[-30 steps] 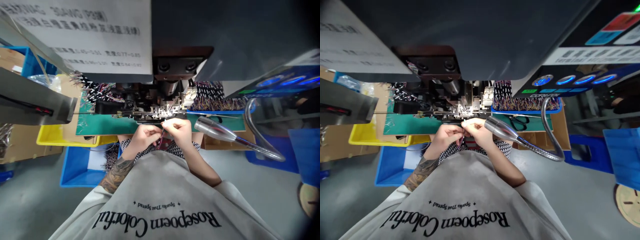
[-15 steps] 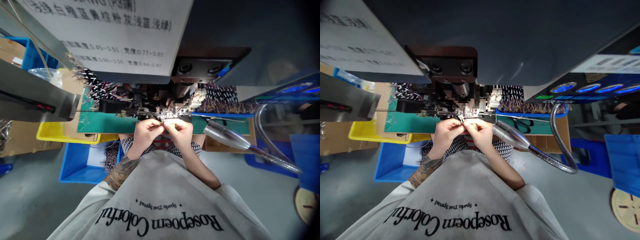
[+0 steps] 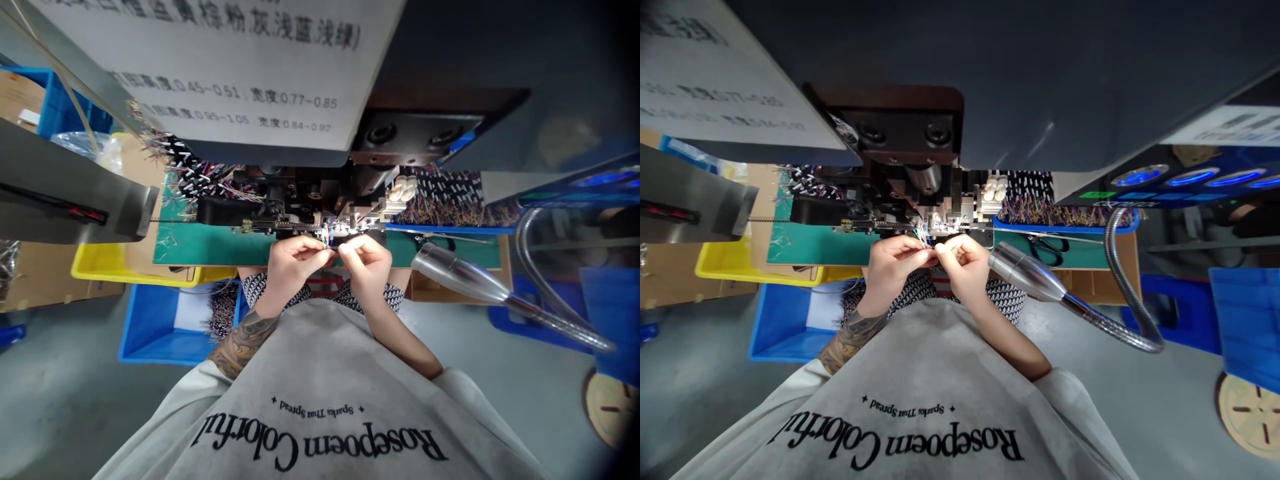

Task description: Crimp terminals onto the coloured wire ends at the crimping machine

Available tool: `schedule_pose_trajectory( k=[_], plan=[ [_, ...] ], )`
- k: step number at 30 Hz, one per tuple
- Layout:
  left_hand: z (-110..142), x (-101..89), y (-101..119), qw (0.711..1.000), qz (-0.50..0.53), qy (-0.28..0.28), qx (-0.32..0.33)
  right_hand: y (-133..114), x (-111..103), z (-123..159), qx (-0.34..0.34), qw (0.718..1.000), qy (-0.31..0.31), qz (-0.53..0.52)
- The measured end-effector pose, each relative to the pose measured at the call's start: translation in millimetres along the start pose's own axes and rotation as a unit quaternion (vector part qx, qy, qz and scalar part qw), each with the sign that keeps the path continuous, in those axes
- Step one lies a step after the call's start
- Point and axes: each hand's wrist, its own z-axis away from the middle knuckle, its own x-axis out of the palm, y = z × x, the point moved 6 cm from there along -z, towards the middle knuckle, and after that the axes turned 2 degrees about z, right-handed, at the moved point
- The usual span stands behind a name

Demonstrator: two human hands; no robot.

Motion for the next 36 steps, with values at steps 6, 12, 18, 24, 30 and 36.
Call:
schedule_pose_trajectory(
  k=[6, 12, 18, 24, 30, 36],
  plan=[
    [1.7, 2.6, 3.2, 1.000, 0.014, -0.007, -0.012, 6.2, -5.4, -3.1, -0.002, 0.999, 0.000, -0.035],
    [-1.5, 2.8, 3.1, 1.000, -0.022, -0.021, 0.001, -5.4, 6.0, -5.8, 0.003, 0.998, -0.045, 0.035],
    [-2.5, 5.1, 3.7, 0.999, -0.028, -0.007, 0.016, -1.5, 8.1, -6.1, 0.024, 0.999, -0.023, -0.010],
    [-0.8, 6.3, 6.9, 0.999, -0.022, 0.005, 0.024, 4.9, 10.7, -9.3, 0.055, 0.998, -0.033, -0.028],
    [-1.8, 2.6, 6.0, 0.999, -0.032, 0.015, 0.031, 4.6, 11.0, -9.4, 0.065, 0.998, -0.017, 0.003],
    [-3.0, 1.0, 4.1, 0.999, -0.038, 0.017, 0.015, 0.8, 11.2, -5.1, 0.034, 0.999, -0.041, 0.011]
  ],
)
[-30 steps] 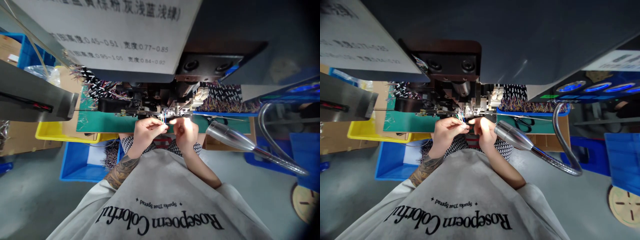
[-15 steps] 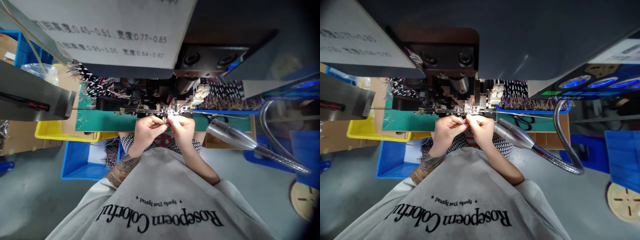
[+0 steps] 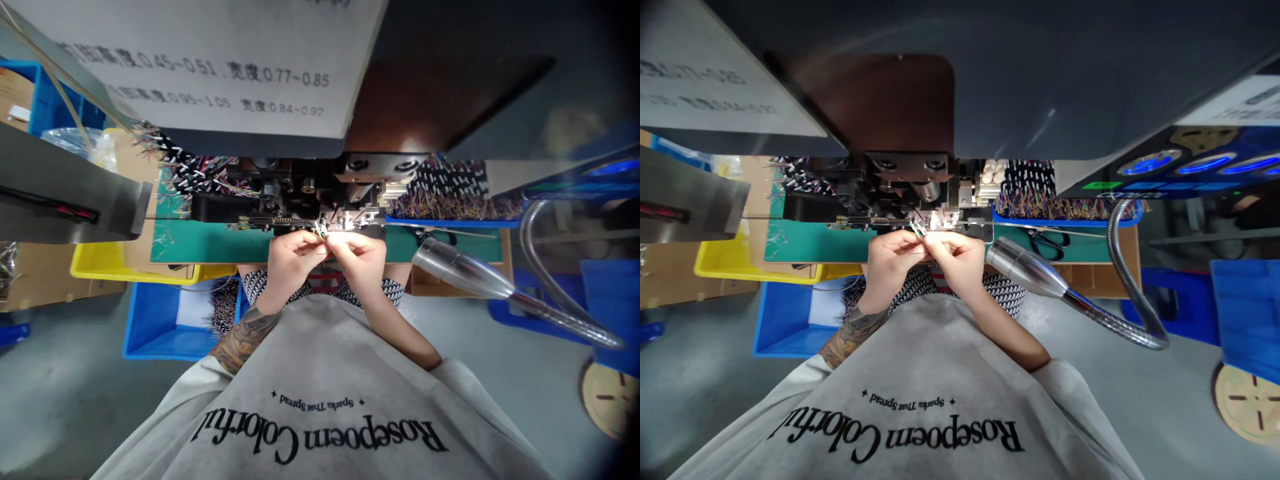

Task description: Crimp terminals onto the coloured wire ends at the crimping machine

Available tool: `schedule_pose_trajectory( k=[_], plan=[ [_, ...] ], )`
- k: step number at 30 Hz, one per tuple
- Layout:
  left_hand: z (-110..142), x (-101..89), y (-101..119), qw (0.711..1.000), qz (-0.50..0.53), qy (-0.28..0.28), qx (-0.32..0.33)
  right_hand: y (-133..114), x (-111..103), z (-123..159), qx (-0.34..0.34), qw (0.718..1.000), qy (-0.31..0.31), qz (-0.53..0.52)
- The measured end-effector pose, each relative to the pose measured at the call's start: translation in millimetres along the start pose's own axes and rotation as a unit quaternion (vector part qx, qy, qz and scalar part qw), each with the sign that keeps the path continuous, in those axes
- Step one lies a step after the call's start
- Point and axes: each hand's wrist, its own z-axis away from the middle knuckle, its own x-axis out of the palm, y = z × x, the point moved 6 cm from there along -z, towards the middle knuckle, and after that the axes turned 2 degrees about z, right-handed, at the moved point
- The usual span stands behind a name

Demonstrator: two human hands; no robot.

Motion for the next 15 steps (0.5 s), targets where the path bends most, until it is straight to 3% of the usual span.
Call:
schedule_pose_trajectory(
  k=[11, 15],
  plan=[
    [0.8, 9.9, 10.1, 1.000, -0.002, -0.015, 0.024, -1.5, -8.6, 4.0, -0.005, 0.996, 0.093, 0.016],
    [0.3, 10.3, 7.7, 1.000, 0.014, -0.014, 0.018, -5.7, -7.4, 2.6, -0.008, 0.996, 0.088, 0.010]
  ],
)
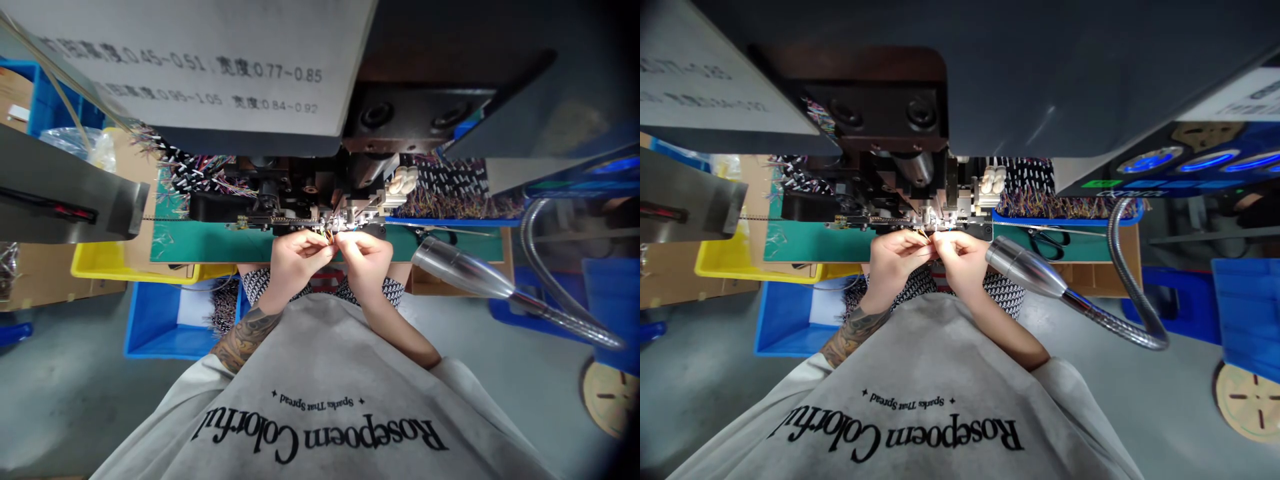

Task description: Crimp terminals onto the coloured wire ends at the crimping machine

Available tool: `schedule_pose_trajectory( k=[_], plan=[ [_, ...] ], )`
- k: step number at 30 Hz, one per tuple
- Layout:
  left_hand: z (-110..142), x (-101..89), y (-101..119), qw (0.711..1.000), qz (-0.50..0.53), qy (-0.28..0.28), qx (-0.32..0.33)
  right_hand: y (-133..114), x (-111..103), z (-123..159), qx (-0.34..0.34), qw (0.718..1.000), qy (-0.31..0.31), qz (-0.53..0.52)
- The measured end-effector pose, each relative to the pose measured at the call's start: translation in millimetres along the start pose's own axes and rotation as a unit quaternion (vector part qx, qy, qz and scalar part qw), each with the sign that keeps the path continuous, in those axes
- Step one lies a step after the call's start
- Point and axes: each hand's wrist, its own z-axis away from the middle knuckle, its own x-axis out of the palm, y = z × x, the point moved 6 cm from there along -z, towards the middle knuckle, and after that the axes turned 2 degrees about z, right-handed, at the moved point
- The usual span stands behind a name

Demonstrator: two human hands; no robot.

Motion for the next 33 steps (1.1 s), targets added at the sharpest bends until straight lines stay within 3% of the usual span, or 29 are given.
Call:
schedule_pose_trajectory(
  k=[5, 13, 18, 24, 33],
  plan=[
    [0.6, 0.6, -2.3, 1.000, -0.007, 0.003, -0.005, 0.5, -1.0, 1.0, -0.006, 1.000, 0.013, 0.027],
    [1.7, -1.2, 1.9, 0.999, -0.028, 0.011, 0.027, 7.2, 3.6, -0.9, 0.022, 1.000, -0.005, -0.020],
    [1.4, -5.4, -8.0, 1.000, -0.028, 0.002, -0.008, 6.4, 3.9, -1.4, 0.033, 0.999, -0.003, -0.014],
    [1.6, -6.5, -10.5, 1.000, -0.024, -0.004, -0.018, 7.3, 4.8, -0.2, 0.018, 0.999, -0.043, 0.011],
    [1.3, -1.8, -8.0, 1.000, -0.004, -0.005, 0.000, 2.6, 2.4, -2.7, 0.022, 1.000, -0.017, -0.008]
  ],
)
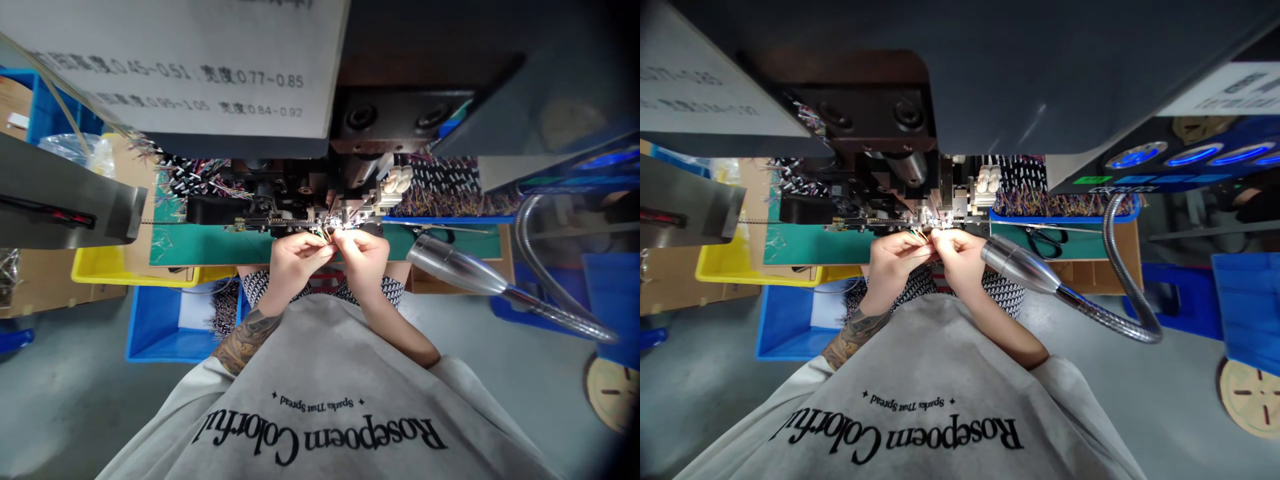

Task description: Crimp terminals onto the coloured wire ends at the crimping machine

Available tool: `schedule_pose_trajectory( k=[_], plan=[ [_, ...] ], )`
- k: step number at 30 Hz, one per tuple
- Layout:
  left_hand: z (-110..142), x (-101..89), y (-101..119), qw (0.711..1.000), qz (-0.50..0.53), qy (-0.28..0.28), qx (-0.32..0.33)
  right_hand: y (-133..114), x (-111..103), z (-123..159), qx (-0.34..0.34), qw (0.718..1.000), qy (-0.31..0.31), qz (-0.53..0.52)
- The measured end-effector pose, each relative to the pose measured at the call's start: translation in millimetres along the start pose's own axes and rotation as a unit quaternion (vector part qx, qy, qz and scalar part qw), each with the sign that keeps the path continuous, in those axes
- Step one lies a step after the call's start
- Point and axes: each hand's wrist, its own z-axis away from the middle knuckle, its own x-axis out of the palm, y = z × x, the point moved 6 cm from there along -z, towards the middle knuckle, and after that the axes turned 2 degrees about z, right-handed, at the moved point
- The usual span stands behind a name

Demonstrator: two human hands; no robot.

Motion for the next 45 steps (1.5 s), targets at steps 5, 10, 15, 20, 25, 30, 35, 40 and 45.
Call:
schedule_pose_trajectory(
  k=[5, 10, 15, 20, 25, 30, 35, 40, 45],
  plan=[
    [-0.9, -2.1, -2.2, 1.000, 0.000, 0.008, 0.009, 2.5, 1.8, -1.4, 0.014, 1.000, -0.002, -0.013],
    [-0.3, -3.6, -3.0, 1.000, 0.003, 0.016, -0.012, 4.5, 0.6, 0.5, 0.006, 1.000, 0.004, -0.008],
    [-1.3, -1.3, -1.6, 1.000, 0.011, 0.004, -0.009, 1.2, 1.6, 4.1, -0.022, 1.000, -0.013, 0.006],
    [-1.5, 1.9, 2.8, 1.000, 0.030, 0.008, -0.002, 1.9, -1.8, 4.1, -0.021, 0.999, 0.023, 0.006],
    [-0.1, 2.4, 4.9, 1.000, 0.026, 0.001, 0.002, -0.4, -0.8, 1.5, -0.010, 0.999, 0.031, 0.002],
    [-0.2, -2.9, 2.1, 1.000, 0.002, 0.009, 0.026, -3.0, 1.6, -0.8, -0.008, 1.000, 0.023, 0.008],
    [-0.3, -6.2, -3.5, 1.000, -0.002, 0.019, 0.009, -0.1, 1.3, 0.2, -0.007, 1.000, 0.023, 0.018],
    [0.5, -4.4, -3.2, 1.000, -0.013, 0.002, -0.011, -1.6, 3.9, 3.5, -0.026, 0.999, -0.005, 0.044],
    [1.6, -2.2, 1.6, 1.000, -0.004, 0.001, -0.010, -2.6, -1.0, 3.6, -0.030, 0.998, 0.040, 0.034]
  ],
)
